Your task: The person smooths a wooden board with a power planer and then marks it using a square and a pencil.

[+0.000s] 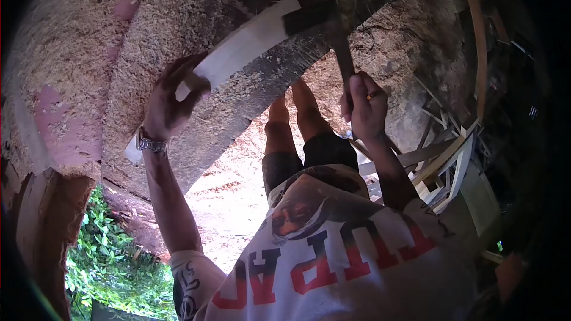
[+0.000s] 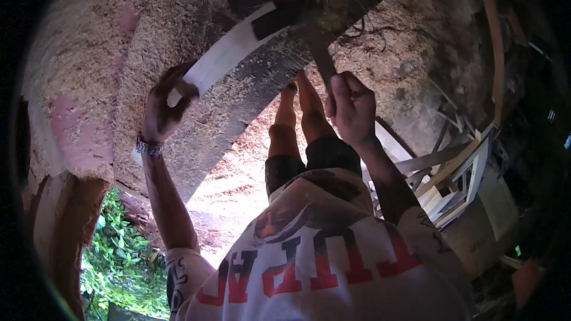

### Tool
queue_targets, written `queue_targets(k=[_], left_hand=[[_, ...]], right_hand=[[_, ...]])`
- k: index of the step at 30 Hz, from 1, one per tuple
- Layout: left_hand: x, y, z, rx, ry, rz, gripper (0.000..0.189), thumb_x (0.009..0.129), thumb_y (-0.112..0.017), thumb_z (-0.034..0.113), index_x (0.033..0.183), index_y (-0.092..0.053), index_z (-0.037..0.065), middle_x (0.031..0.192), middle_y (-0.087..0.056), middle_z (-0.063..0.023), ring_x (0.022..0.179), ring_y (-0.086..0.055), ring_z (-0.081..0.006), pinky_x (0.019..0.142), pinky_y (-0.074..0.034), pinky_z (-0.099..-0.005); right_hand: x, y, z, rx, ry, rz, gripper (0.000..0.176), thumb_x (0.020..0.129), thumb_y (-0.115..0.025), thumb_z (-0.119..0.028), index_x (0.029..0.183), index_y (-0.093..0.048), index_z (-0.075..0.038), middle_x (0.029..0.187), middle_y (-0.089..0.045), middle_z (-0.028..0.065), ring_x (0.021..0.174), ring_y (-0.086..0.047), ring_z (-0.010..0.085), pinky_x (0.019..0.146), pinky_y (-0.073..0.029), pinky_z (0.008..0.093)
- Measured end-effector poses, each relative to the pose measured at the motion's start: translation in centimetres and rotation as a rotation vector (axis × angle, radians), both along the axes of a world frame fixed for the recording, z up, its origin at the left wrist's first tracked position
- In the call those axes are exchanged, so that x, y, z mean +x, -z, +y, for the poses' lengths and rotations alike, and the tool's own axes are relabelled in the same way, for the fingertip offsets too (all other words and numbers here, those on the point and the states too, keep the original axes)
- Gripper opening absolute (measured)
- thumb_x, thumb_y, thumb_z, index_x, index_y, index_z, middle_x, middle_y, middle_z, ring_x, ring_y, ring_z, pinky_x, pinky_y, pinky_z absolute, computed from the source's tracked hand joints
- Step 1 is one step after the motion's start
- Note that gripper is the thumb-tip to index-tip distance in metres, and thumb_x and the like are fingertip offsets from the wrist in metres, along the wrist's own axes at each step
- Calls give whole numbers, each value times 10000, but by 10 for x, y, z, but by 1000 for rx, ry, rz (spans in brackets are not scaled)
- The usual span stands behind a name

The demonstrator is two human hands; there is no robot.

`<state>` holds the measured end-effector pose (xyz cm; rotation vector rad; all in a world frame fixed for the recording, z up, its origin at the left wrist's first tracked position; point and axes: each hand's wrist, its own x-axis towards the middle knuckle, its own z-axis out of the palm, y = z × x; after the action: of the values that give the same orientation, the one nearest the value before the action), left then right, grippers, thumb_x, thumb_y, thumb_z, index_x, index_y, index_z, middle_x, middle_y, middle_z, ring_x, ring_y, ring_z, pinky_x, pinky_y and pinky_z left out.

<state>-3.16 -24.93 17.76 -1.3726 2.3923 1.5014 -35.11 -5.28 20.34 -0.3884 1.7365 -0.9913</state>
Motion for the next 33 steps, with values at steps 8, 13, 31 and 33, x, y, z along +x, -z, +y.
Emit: queue_targets(k=[8,13,31,33], left_hand=[[-75,10,40,-717,196,-140,842,859,-773,433,1572,-435,141,1596,-463,-138,1492,-413,-304,1169,-340,-642],[-167,21,56,-618,377,-54,605,884,-710,458,1355,-623,89,1379,-634,-91,1330,-569,-275,1053,-486,-553],[17,-36,105,-835,-235,171,577,1105,-348,518,1171,-552,-17,1226,-646,-210,1039,-658,-253,816,-547,-348],[6,-41,105,-674,-261,381,464,1096,-390,379,1185,-532,-54,1059,-595,-157,884,-583,-204,736,-506,-326]], right_hand=[[0,-4,-46,-119,-114,247,312,1075,-600,-262,854,-627,-42,571,-560,-6,514,-531,65,488,-395,258],[-8,-21,-50,-303,79,342,392,1104,-529,-326,826,-580,-54,561,-557,21,433,-477,90,430,-358,256],[-4,-18,-83,-747,-837,1005,108,967,-679,-181,942,-676,-76,896,-649,95,796,-615,251,669,-495,449],[-16,-22,-118,-1097,-587,1460,85,969,-689,-168,962,-686,-83,914,-657,100,800,-625,241,675,-513,451]])
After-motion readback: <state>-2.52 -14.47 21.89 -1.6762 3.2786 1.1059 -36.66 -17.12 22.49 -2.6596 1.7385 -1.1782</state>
